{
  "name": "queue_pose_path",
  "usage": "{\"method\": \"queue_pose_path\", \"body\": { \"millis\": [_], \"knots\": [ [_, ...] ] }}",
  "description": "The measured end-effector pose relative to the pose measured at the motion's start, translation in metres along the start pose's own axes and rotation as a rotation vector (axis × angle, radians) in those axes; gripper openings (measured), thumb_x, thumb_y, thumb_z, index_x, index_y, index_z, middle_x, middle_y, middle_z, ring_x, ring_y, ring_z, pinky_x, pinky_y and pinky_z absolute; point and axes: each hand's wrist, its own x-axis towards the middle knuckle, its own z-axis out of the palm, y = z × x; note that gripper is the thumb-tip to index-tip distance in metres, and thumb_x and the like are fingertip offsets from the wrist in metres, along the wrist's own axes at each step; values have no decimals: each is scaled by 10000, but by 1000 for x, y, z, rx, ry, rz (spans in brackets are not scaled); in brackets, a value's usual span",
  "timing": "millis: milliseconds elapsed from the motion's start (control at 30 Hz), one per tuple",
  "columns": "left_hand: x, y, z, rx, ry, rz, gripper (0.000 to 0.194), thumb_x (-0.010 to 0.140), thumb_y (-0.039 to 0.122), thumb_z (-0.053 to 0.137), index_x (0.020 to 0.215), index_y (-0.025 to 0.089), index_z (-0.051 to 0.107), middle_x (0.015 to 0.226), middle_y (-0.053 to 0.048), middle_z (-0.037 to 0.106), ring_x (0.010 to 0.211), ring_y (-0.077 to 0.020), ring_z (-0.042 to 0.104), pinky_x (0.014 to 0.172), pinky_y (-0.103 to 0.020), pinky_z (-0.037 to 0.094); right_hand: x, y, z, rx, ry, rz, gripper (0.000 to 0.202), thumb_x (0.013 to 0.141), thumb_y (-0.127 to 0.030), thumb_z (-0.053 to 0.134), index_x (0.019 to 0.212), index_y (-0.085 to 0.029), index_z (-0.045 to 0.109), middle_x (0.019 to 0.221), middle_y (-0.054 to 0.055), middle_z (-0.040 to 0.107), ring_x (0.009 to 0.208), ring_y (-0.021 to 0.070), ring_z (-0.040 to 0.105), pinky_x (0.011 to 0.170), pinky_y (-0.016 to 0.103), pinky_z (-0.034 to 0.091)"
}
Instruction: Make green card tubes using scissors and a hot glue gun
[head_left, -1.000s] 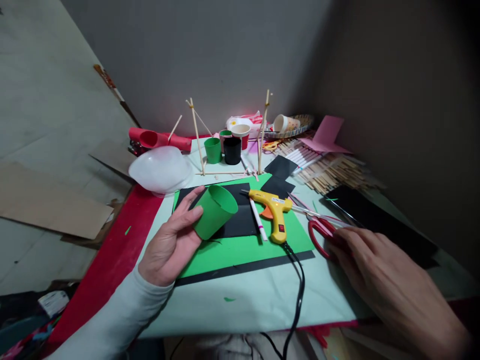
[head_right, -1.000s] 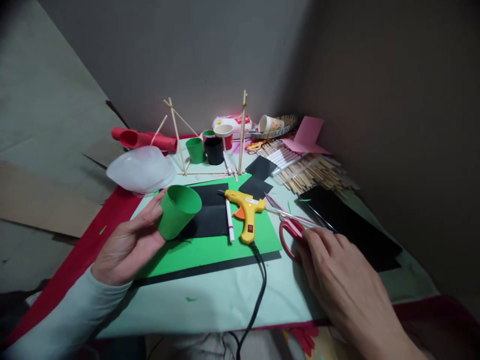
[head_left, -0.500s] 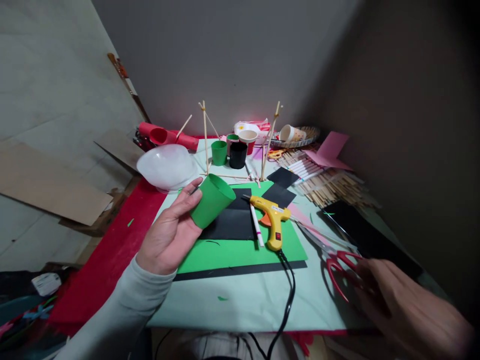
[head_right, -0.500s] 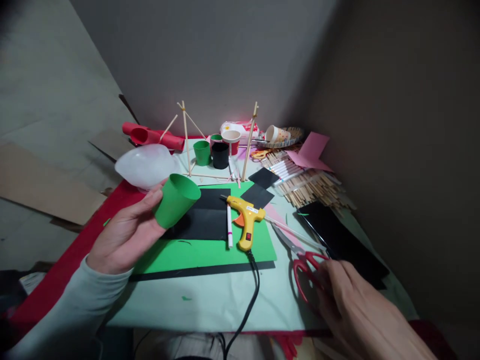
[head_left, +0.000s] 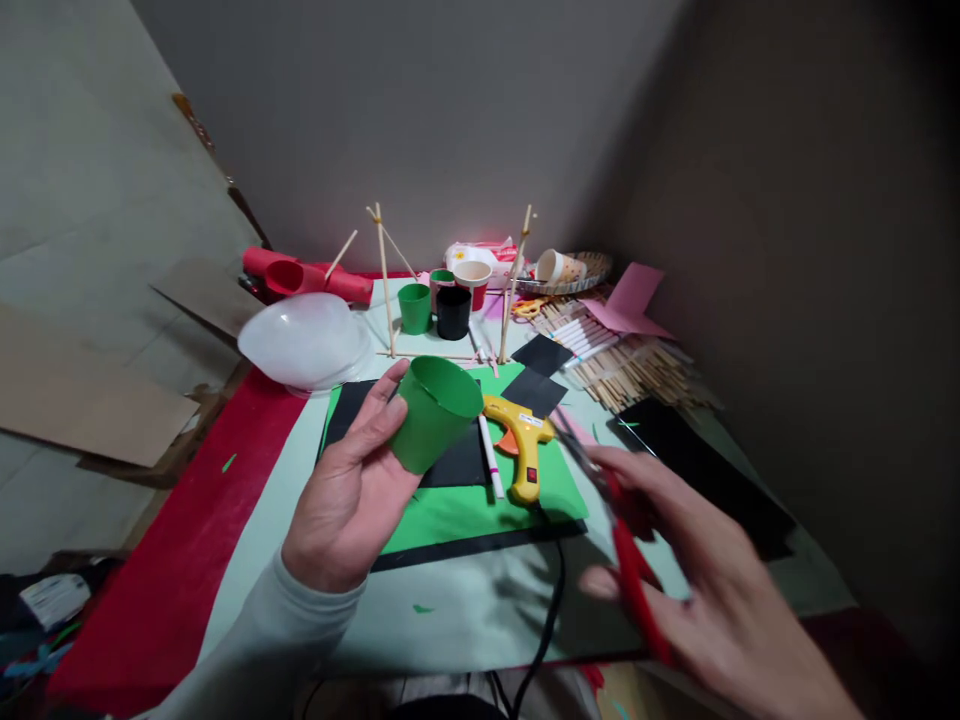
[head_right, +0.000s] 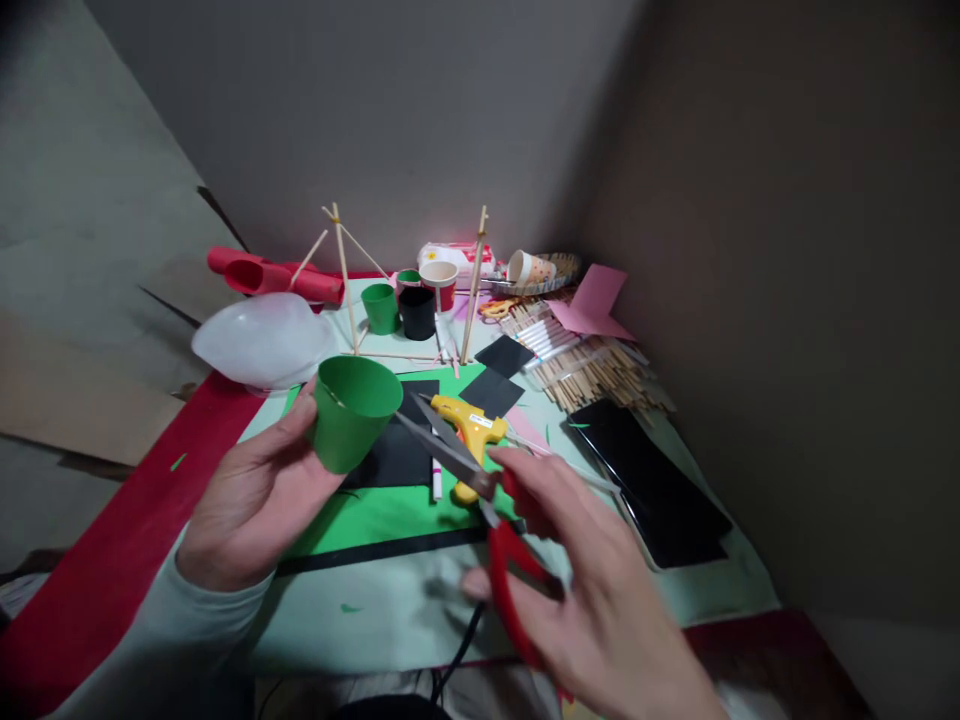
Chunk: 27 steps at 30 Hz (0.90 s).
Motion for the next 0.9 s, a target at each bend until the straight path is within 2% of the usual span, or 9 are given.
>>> {"method": "queue_pose_path", "body": {
  "millis": [67,133,300,533,700,900],
  "knots": [
    [-1,-3,0,2,-7,-1,390,893,174,688,1274,251,662,1253,-47,782,1351,-255,631,1138,-414,539,22,-11,15,75,-3,-46,531,951,-511,633,1395,-267,474,1138,122,705,904,274,729,689,378,623],
    [-1,-6,-1,10,-19,-31,386,890,180,692,1267,261,673,1254,-41,782,1350,-262,631,1111,-412,561,37,-18,28,128,-2,-85,509,942,-464,660,1355,-222,488,1050,109,687,876,257,698,692,363,609],
    [-1,-10,-3,38,-65,-100,423,904,191,650,1309,314,651,1326,-35,751,1297,-315,663,1044,-485,595,49,-19,43,127,-4,-135,519,910,-426,710,1305,-144,527,1057,133,687,893,267,675,695,373,587],
    [-1,-13,-5,19,-89,-105,381,895,188,633,1257,307,632,1296,-59,752,1302,-355,649,1087,-576,528,53,-15,46,159,-39,-126,523,885,-398,749,1279,-106,567,1033,118,702,902,254,665,749,369,562],
    [0,-15,-6,64,-110,-65,383,883,179,634,1252,284,636,1270,-70,759,1289,-365,655,1088,-580,522,52,-16,41,144,-63,-127,489,929,-401,693,1279,-77,586,1000,124,719,875,262,670,727,387,555],
    [0,-17,-5,47,-93,-63,418,904,105,555,1292,249,608,1196,-102,770,1214,-352,699,1084,-592,518,52,-15,38,160,-87,-146,422,946,-359,670,1255,-81,593,1050,123,736,945,270,686,803,403,560]
  ]
}}
